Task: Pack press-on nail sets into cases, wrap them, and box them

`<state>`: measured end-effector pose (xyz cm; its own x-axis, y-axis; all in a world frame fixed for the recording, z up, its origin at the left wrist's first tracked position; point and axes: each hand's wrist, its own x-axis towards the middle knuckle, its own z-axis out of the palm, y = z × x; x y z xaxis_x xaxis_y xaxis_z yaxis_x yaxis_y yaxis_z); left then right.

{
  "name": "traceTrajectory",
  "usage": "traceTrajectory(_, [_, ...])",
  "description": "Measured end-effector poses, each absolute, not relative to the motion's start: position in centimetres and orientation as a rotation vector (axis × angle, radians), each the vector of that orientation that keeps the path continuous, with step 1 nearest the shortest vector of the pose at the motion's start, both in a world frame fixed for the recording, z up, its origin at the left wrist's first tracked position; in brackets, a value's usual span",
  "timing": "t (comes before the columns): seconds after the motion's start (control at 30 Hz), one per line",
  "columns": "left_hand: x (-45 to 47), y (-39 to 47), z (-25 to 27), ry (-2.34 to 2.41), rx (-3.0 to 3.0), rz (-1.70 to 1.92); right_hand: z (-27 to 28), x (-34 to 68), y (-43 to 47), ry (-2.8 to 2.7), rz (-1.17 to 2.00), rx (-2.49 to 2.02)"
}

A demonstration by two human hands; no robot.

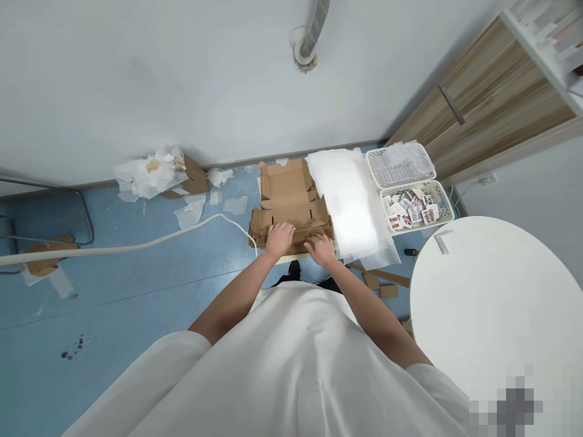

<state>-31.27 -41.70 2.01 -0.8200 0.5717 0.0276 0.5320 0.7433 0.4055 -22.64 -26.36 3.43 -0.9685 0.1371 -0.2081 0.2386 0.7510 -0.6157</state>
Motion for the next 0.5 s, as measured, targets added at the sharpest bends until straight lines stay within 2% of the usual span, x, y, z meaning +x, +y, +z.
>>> traceTrajectory(0.13, [-30.1, -41.3, 3.3, 2.894, 0.960, 0.792, 4.3, -22.5, -24.8, 2.625, -1.621, 0.755])
traceTrajectory(0.2, [-29.3, -40.6, 3.7, 2.878, 1.028, 0.867, 5.3, -22.3, -23.3, 2.600, -1.766, 0.919])
traceTrajectory(0.3, [-27.9, -38.8, 3.9, 2.806, 1.177, 0.934, 6.9, -21.6, -21.0, 2.587, -1.665, 1.134])
traceTrajectory(0.5, [-24.9, -33.8, 4.3, 2.610, 1.404, 1.003, 8.4, -18.0, -17.4, 2.815, -1.160, 1.254])
